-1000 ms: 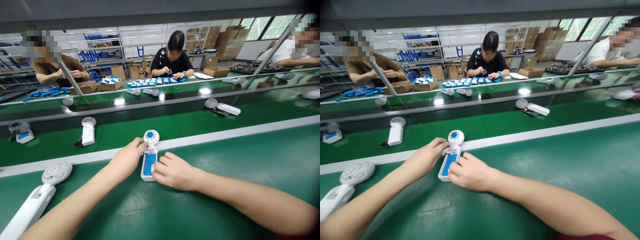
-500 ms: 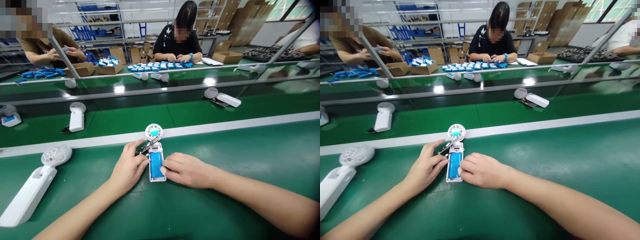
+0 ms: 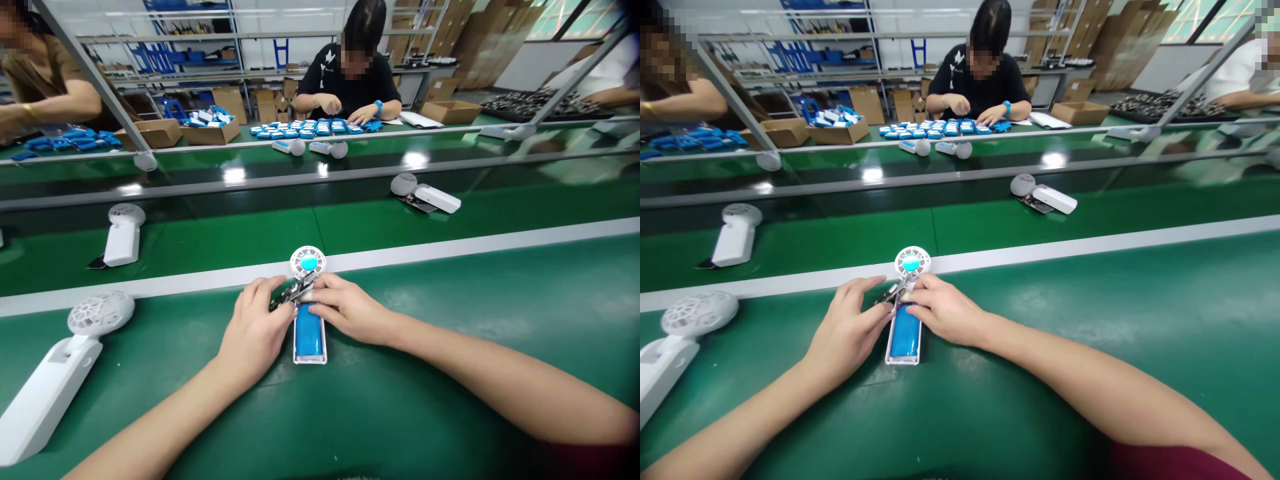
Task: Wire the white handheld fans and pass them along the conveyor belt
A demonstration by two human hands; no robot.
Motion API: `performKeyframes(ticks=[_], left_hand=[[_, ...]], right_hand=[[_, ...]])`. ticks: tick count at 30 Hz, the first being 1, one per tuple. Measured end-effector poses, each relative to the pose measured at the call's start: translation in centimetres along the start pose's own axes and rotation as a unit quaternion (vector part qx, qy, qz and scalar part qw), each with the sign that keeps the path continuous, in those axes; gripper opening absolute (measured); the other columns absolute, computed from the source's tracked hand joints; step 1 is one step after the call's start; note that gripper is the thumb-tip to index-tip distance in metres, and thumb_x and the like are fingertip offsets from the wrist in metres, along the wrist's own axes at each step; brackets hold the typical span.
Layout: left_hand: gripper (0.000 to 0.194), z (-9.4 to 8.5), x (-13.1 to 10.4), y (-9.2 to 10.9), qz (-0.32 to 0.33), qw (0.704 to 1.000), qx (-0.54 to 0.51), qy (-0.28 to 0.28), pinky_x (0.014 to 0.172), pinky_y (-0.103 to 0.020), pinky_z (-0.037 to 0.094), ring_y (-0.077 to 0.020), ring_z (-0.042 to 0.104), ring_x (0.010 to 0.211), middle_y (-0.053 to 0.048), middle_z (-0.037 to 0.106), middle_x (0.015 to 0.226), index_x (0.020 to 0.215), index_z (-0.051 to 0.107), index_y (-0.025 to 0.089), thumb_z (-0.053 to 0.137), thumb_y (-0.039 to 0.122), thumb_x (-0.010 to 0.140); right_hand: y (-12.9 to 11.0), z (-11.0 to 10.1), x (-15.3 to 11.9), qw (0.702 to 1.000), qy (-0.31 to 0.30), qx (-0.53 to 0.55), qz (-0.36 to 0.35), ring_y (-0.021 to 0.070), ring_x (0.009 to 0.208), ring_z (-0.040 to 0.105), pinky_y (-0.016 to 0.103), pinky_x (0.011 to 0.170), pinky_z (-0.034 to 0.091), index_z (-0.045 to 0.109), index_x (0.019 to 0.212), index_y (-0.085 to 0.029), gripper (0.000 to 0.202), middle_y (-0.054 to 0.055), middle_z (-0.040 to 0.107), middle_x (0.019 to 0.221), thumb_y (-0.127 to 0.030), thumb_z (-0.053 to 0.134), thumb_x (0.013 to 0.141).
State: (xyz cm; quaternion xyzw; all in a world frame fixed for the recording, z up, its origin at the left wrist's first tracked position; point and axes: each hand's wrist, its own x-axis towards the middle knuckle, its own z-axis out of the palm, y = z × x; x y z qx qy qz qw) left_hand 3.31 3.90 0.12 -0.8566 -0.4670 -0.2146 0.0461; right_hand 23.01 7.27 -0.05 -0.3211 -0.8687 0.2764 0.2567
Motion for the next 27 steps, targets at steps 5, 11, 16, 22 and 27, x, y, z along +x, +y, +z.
performKeyframes(ticks=[5, 11, 16, 22, 27], left_hand=[[0.017, 1.0, -0.7, -0.5, 0.049, 0.992, -0.085, 0.082, 0.077, -0.034, 0.047, -0.0218, 0.043, 0.104, -0.011, 0.040, 0.117, 0.093, 0.056, 0.017, 0.049, 0.010, 0.079], [0.022, 1.6, -1.1, -0.6, -0.035, 0.964, -0.218, 0.148, 0.073, -0.030, 0.049, -0.0168, 0.049, 0.098, -0.008, 0.039, 0.117, 0.093, 0.059, 0.021, 0.052, 0.007, 0.078], [0.022, 0.9, -1.4, -1.6, 0.028, 0.963, -0.234, 0.131, 0.079, -0.030, 0.050, -0.0145, 0.054, 0.095, -0.008, 0.038, 0.125, 0.092, 0.057, 0.019, 0.057, 0.006, 0.075], [0.033, -0.5, -1.2, -1.7, -0.107, 0.968, -0.209, 0.086, 0.071, -0.024, 0.050, -0.0114, 0.055, 0.079, -0.002, 0.052, 0.086, 0.111, 0.043, 0.019, 0.050, 0.011, 0.080], [0.032, -1.1, -0.5, -0.6, -0.088, 0.977, -0.192, 0.021, 0.077, -0.025, 0.046, -0.0131, 0.051, 0.090, -0.006, 0.048, 0.097, 0.115, 0.046, 0.018, 0.040, 0.014, 0.084]], right_hand=[[0.4, 1.9, 1.7, 0.996, 0.006, 0.089, -0.006, 0.0143, 0.094, 0.050, 0.029, 0.085, 0.041, 0.065, 0.089, -0.015, 0.016, 0.006, 0.056, 0.094, -0.018, 0.051, 0.082], [0.1, 2.9, 2.1, 0.982, 0.051, 0.182, 0.026, 0.0103, 0.068, 0.046, 0.023, 0.064, 0.041, 0.065, 0.075, -0.014, 0.015, 0.000, 0.044, 0.070, -0.024, 0.055, 0.080], [-0.1, 2.7, 1.8, 0.980, 0.055, 0.191, 0.034, 0.0090, 0.064, 0.043, 0.022, 0.061, 0.038, 0.060, 0.064, -0.013, 0.020, -0.001, 0.042, 0.067, -0.023, 0.054, 0.080], [-0.7, 1.9, 2.5, 0.979, 0.043, 0.196, 0.043, 0.0096, 0.067, 0.043, 0.022, 0.061, 0.037, 0.058, 0.062, -0.013, 0.019, -0.001, 0.040, 0.068, -0.020, 0.054, 0.079], [-1.7, 1.7, 3.0, 0.980, 0.086, 0.170, 0.052, 0.0086, 0.065, 0.044, 0.021, 0.059, 0.036, 0.057, 0.061, -0.013, 0.016, 0.000, 0.043, 0.070, -0.018, 0.055, 0.077]])
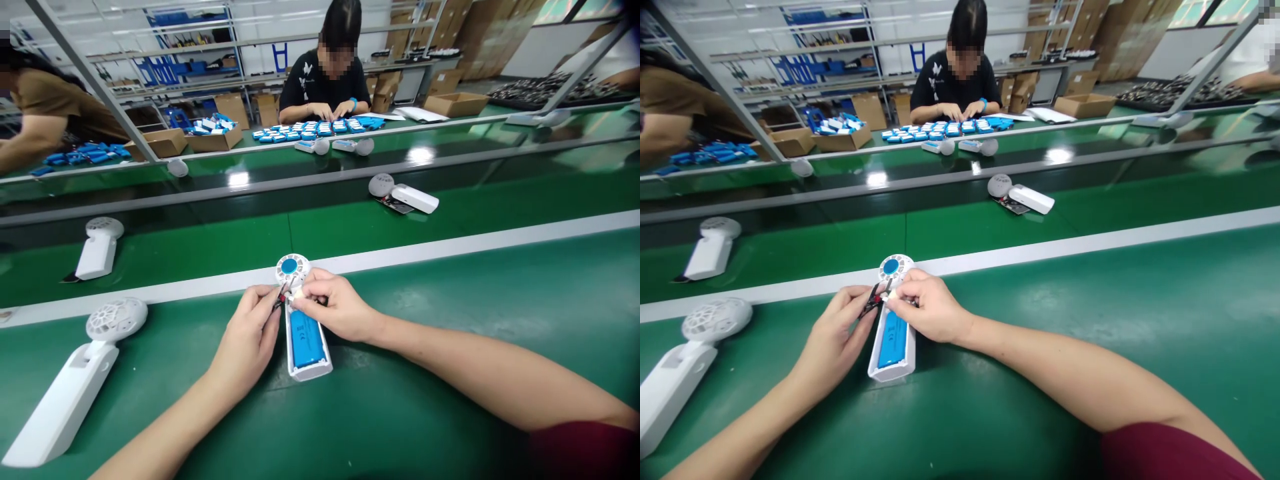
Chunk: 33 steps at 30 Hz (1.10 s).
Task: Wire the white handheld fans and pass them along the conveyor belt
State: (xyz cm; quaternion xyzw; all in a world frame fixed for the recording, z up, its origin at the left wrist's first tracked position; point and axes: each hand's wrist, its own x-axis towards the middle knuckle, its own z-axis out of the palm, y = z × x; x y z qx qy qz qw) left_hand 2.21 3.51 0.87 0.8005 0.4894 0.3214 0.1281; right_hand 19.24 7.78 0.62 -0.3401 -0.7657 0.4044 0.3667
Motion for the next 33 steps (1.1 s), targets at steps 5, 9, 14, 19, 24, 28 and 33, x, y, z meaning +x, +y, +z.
performKeyframes(ticks=[5, 9, 14, 19, 24, 28, 33], left_hand=[[0.029, 0.1, -0.2, 0.4, -0.011, 1.000, -0.023, -0.018, 0.076, -0.021, 0.045, -0.0116, 0.052, 0.087, -0.005, 0.050, 0.095, 0.114, 0.047, 0.016, 0.039, 0.016, 0.086], [0.028, 0.0, -0.2, 0.7, -0.026, 0.999, -0.032, -0.025, 0.074, -0.022, 0.046, -0.0122, 0.053, 0.086, -0.006, 0.051, 0.094, 0.112, 0.048, 0.016, 0.038, 0.018, 0.086], [0.030, 0.0, -0.3, 0.9, -0.011, 0.999, 0.001, -0.035, 0.073, -0.023, 0.049, -0.0128, 0.054, 0.085, -0.006, 0.051, 0.094, 0.115, 0.046, 0.018, 0.037, 0.018, 0.086], [0.044, 0.4, -1.0, 0.4, 0.078, 0.987, 0.127, -0.052, 0.071, -0.032, 0.051, -0.0184, 0.052, 0.088, -0.012, 0.050, 0.100, 0.128, 0.032, 0.017, 0.038, 0.013, 0.084], [0.048, 0.9, -1.3, 1.0, 0.104, 0.988, 0.107, -0.041, 0.070, -0.030, 0.051, -0.0171, 0.052, 0.087, -0.011, 0.051, 0.098, 0.130, 0.029, 0.020, 0.038, 0.011, 0.084], [0.039, 0.6, 0.2, -0.6, 0.100, 0.992, 0.075, -0.035, 0.074, -0.027, 0.050, -0.0154, 0.055, 0.088, -0.009, 0.055, 0.098, 0.124, 0.038, 0.020, 0.036, 0.016, 0.086], [0.033, -4.0, 6.0, -8.8, 0.090, 0.972, 0.218, 0.019, 0.085, -0.040, 0.046, -0.0244, 0.052, 0.101, -0.007, 0.055, 0.108, 0.111, 0.051, 0.023, 0.034, 0.028, 0.084]], right_hand=[[-0.3, 0.2, -0.1, 0.998, 0.010, -0.054, -0.033, 0.0092, 0.065, 0.045, 0.022, 0.062, 0.037, 0.054, 0.058, -0.013, 0.017, 0.000, 0.046, 0.069, -0.013, 0.053, 0.075], [-0.5, 0.1, -0.3, 0.995, -0.003, -0.085, -0.049, 0.0095, 0.065, 0.045, 0.022, 0.062, 0.037, 0.053, 0.057, -0.013, 0.016, 0.001, 0.048, 0.069, -0.011, 0.052, 0.073], [-0.7, 0.2, -0.5, 0.994, 0.000, -0.096, -0.048, 0.0091, 0.064, 0.044, 0.022, 0.060, 0.036, 0.052, 0.057, -0.013, 0.015, 0.001, 0.048, 0.071, -0.009, 0.051, 0.072], [-0.6, 0.3, -0.8, 0.993, 0.000, -0.101, -0.065, 0.0091, 0.061, 0.040, 0.021, 0.056, 0.033, 0.046, 0.055, -0.014, 0.018, 0.000, 0.042, 0.064, -0.008, 0.049, 0.072], [-0.6, 0.5, -1.4, 0.990, -0.006, -0.113, -0.084, 0.0110, 0.065, 0.041, 0.023, 0.059, 0.035, 0.043, 0.055, -0.014, 0.023, 0.001, 0.043, 0.065, -0.012, 0.044, 0.078], [-0.3, 0.4, -0.3, 0.987, -0.030, -0.144, -0.072, 0.0116, 0.068, 0.044, 0.024, 0.064, 0.038, 0.047, 0.058, -0.014, 0.025, 0.002, 0.046, 0.068, -0.018, 0.044, 0.082], [2.6, -5.2, 4.4, 0.965, 0.056, -0.254, 0.044, 0.0144, 0.087, 0.049, 0.027, 0.078, 0.039, 0.051, 0.104, -0.016, 0.030, 0.006, 0.050, 0.099, -0.031, 0.054, 0.078]])
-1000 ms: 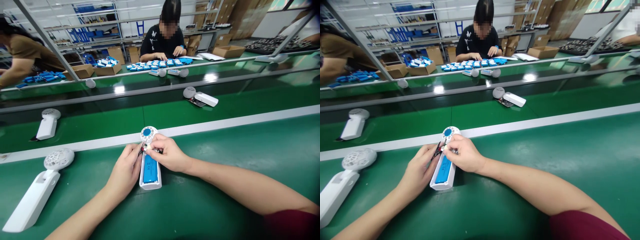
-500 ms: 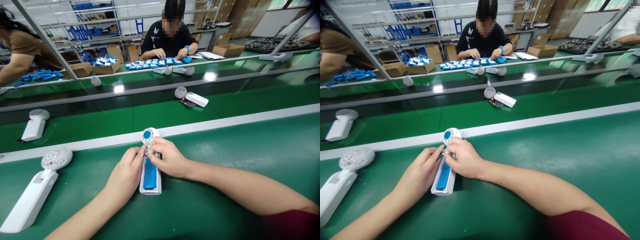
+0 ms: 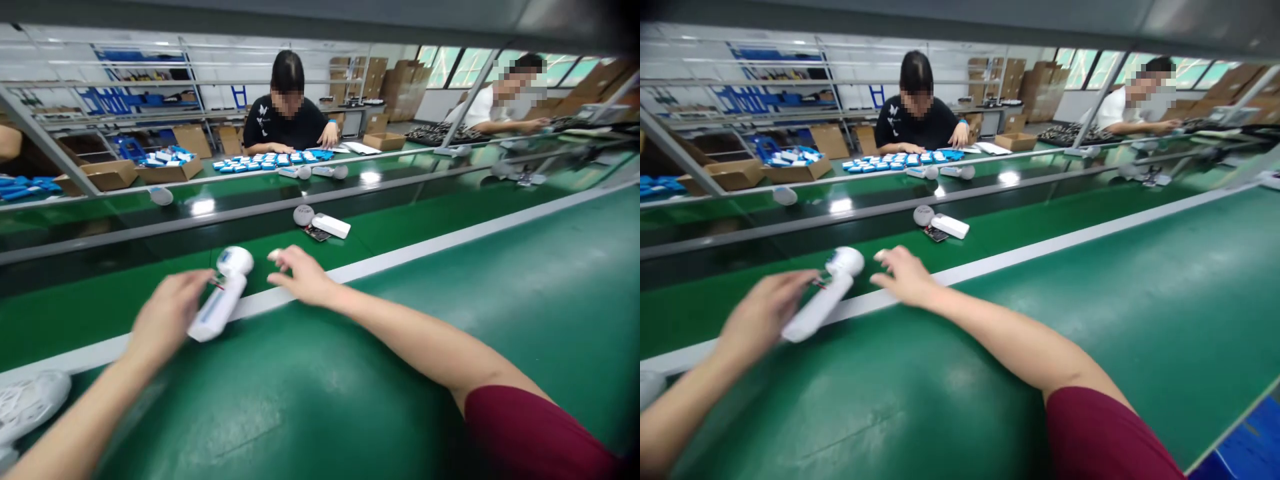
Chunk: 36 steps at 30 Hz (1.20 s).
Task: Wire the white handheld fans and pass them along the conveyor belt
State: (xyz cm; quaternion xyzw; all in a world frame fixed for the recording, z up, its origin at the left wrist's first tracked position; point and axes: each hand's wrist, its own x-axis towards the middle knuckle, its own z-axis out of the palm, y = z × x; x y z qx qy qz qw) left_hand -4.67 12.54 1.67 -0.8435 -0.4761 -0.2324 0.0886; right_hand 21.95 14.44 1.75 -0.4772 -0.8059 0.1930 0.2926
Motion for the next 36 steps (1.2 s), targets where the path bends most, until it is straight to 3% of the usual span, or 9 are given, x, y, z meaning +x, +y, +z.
performKeyframes(ticks=[4, 9, 16, 19, 21, 25, 27, 31, 36], left_hand=[[0.049, -1.7, 1.6, -6.3, -0.146, 0.979, 0.098, 0.101, 0.093, -0.066, 0.022, -0.0433, 0.019, 0.124, -0.009, 0.032, 0.131, 0.124, 0.035, 0.019, 0.042, 0.035, 0.079], [0.046, -0.1, 0.0, -2.2, -0.301, 0.944, -0.131, 0.038, 0.071, -0.048, 0.051, -0.0326, 0.057, 0.094, -0.005, 0.057, 0.106, 0.112, 0.048, 0.023, 0.051, 0.050, 0.074], [0.063, 2.2, -1.3, 7.0, -0.323, 0.834, -0.447, -0.023, 0.079, -0.036, 0.051, -0.0252, 0.048, 0.110, -0.019, 0.043, 0.126, 0.126, 0.032, 0.014, 0.053, 0.045, 0.076], [0.073, 1.3, -1.4, 9.2, -0.308, 0.808, -0.501, -0.018, 0.074, -0.035, 0.052, -0.0248, 0.052, 0.106, -0.020, 0.042, 0.125, 0.132, 0.018, 0.015, 0.055, 0.042, 0.075], [0.072, 0.5, -1.6, 10.1, -0.275, 0.830, -0.484, -0.027, 0.077, -0.034, 0.051, -0.0217, 0.056, 0.100, -0.017, 0.048, 0.120, 0.134, 0.013, 0.016, 0.053, 0.036, 0.077], [0.064, -0.7, -2.5, 10.2, -0.133, 0.960, -0.244, 0.021, 0.077, -0.031, 0.050, -0.0163, 0.059, 0.089, -0.008, 0.056, 0.107, 0.136, 0.012, 0.026, 0.045, 0.018, 0.082], [0.059, -0.9, -3.2, 9.6, -0.025, 0.990, -0.133, 0.044, 0.077, -0.031, 0.050, -0.0166, 0.056, 0.093, -0.008, 0.049, 0.116, 0.132, 0.023, 0.033, 0.040, 0.009, 0.082], [0.060, -0.5, -4.4, 8.4, 0.089, 0.993, -0.069, -0.021, 0.081, -0.032, 0.049, -0.0219, 0.043, 0.115, -0.006, 0.018, 0.140, 0.123, 0.039, 0.038, 0.031, -0.002, 0.079], [0.040, -0.8, -5.2, 8.4, 0.092, 0.992, -0.056, -0.061, 0.089, -0.041, 0.045, -0.0284, 0.029, 0.125, -0.009, 0.015, 0.142, 0.114, 0.050, 0.025, 0.040, 0.008, 0.080]], right_hand=[[6.5, -4.5, 3.8, 0.967, 0.068, -0.149, 0.194, 0.0292, 0.118, 0.029, 0.044, 0.094, 0.024, 0.036, 0.123, -0.015, 0.055, 0.017, 0.033, 0.129, -0.022, 0.058, 0.073], [10.1, -5.7, 5.3, 0.959, 0.031, -0.096, 0.265, 0.0304, 0.105, 0.043, 0.041, 0.084, 0.032, 0.046, 0.108, -0.008, 0.044, 0.021, 0.048, 0.113, -0.021, 0.062, 0.069], [1.1, -1.1, 0.3, 0.970, -0.021, 0.101, 0.219, 0.0129, 0.070, 0.051, 0.023, 0.058, 0.039, 0.046, 0.103, -0.013, 0.034, 0.008, 0.057, 0.091, -0.040, 0.037, 0.084], [-3.6, -0.1, -3.8, 0.923, -0.049, 0.319, 0.212, 0.0104, 0.066, 0.048, 0.021, 0.057, 0.038, 0.047, 0.101, -0.014, 0.031, 0.004, 0.055, 0.085, -0.038, 0.043, 0.082], [-5.5, 0.0, -5.9, 0.853, -0.082, 0.454, 0.244, 0.0101, 0.064, 0.048, 0.021, 0.055, 0.038, 0.047, 0.101, -0.014, 0.030, 0.004, 0.054, 0.081, -0.035, 0.047, 0.080], [-6.0, -0.4, -7.6, 0.748, -0.188, 0.558, 0.306, 0.0135, 0.066, 0.055, 0.025, 0.060, 0.042, 0.050, 0.095, -0.013, 0.032, 0.007, 0.057, 0.078, -0.040, 0.037, 0.085], [-5.2, -0.5, -7.9, 0.792, -0.220, 0.490, 0.292, 0.0136, 0.063, 0.054, 0.025, 0.058, 0.042, 0.052, 0.083, -0.013, 0.033, 0.006, 0.056, 0.072, -0.041, 0.033, 0.085], [-3.8, -0.3, -8.7, 0.952, -0.210, 0.143, 0.171, 0.0113, 0.056, 0.046, 0.023, 0.052, 0.032, 0.048, 0.070, -0.016, 0.027, 0.002, 0.054, 0.065, -0.036, 0.036, 0.084], [-4.1, 0.2, -9.2, 0.968, -0.226, -0.061, 0.093, 0.0111, 0.050, 0.041, 0.024, 0.048, 0.022, 0.045, 0.074, -0.017, 0.022, 0.002, 0.053, 0.062, -0.032, 0.033, 0.085]])
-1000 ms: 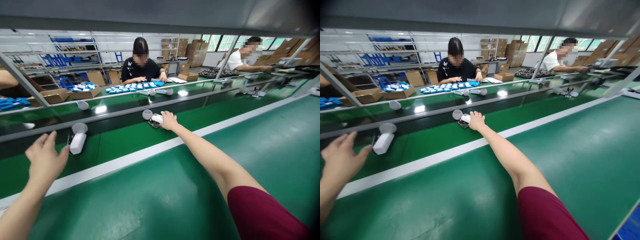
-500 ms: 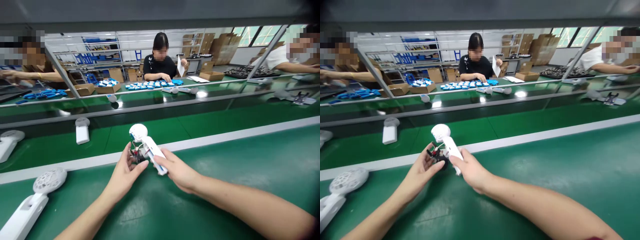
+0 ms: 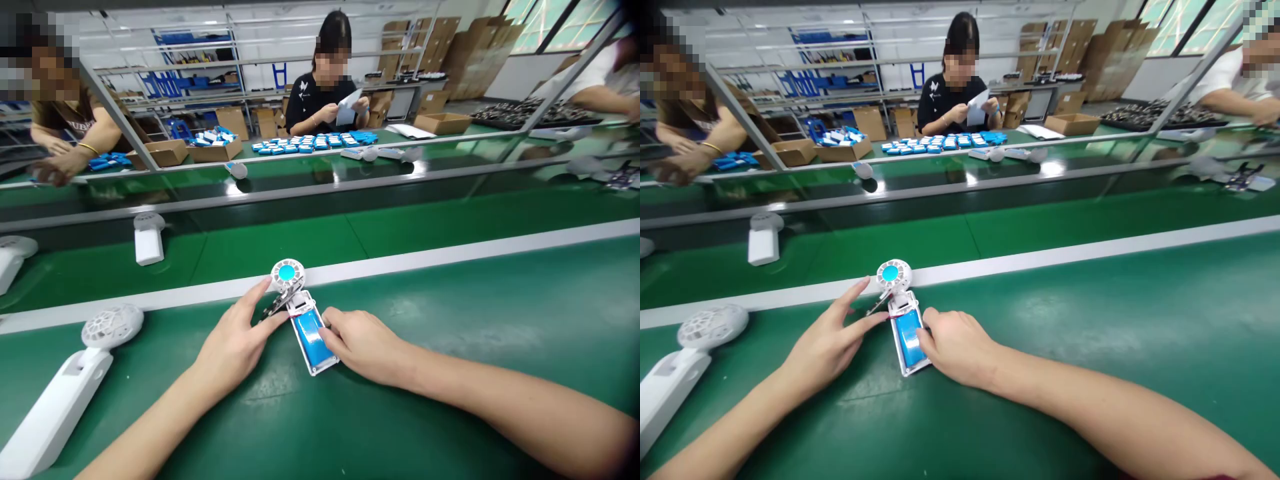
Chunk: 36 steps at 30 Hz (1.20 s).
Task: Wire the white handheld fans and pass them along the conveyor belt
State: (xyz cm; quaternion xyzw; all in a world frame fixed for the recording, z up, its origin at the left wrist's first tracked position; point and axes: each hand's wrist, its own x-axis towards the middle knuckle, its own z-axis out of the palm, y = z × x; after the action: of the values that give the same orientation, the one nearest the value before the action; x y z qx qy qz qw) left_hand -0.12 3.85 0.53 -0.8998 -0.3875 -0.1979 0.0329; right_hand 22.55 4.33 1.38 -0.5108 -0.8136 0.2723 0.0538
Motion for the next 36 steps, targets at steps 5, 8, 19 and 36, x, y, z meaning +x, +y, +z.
performKeyframes(ticks=[5, 8, 19, 36], left_hand=[[0.020, -0.1, 0.7, 1.1, -0.060, 0.997, 0.037, 0.035, 0.093, -0.048, 0.039, -0.0312, 0.031, 0.123, -0.016, 0.032, 0.133, 0.093, 0.057, 0.014, 0.054, 0.028, 0.078], [0.010, 0.2, 1.1, 1.4, -0.068, 0.996, 0.023, 0.055, 0.092, -0.048, 0.039, -0.0295, 0.033, 0.121, -0.013, 0.037, 0.130, 0.080, 0.059, 0.016, 0.052, 0.022, 0.080], [0.009, 1.4, 1.2, 1.4, -0.176, 0.959, -0.156, 0.160, 0.084, -0.035, 0.046, -0.0184, 0.048, 0.101, -0.006, 0.045, 0.113, 0.078, 0.062, 0.018, 0.053, 0.019, 0.080], [0.035, 0.8, 1.0, 0.4, -0.132, 0.977, -0.150, 0.075, 0.075, -0.023, 0.045, -0.0125, 0.050, 0.085, -0.005, 0.048, 0.091, 0.118, 0.046, 0.018, 0.039, 0.012, 0.085]], right_hand=[[-0.5, 0.2, 0.0, 1.000, -0.008, -0.018, -0.021, 0.0113, 0.049, 0.041, 0.025, 0.047, 0.020, 0.044, 0.074, -0.017, 0.019, 0.002, 0.053, 0.062, -0.028, 0.033, 0.085], [-0.5, 0.0, 0.1, 1.000, -0.001, -0.019, -0.025, 0.0112, 0.049, 0.041, 0.025, 0.048, 0.022, 0.047, 0.075, -0.016, 0.020, 0.002, 0.053, 0.062, -0.029, 0.035, 0.086], [-0.3, 1.2, 5.2, 0.949, 0.087, 0.197, -0.231, 0.0119, 0.073, 0.045, 0.024, 0.066, 0.039, 0.064, 0.081, -0.016, 0.013, 0.001, 0.044, 0.071, -0.020, 0.052, 0.081], [-1.3, 1.3, 5.6, 0.918, 0.162, 0.310, -0.189, 0.0088, 0.064, 0.041, 0.021, 0.057, 0.034, 0.054, 0.060, -0.014, 0.018, -0.001, 0.039, 0.068, -0.018, 0.054, 0.077]])
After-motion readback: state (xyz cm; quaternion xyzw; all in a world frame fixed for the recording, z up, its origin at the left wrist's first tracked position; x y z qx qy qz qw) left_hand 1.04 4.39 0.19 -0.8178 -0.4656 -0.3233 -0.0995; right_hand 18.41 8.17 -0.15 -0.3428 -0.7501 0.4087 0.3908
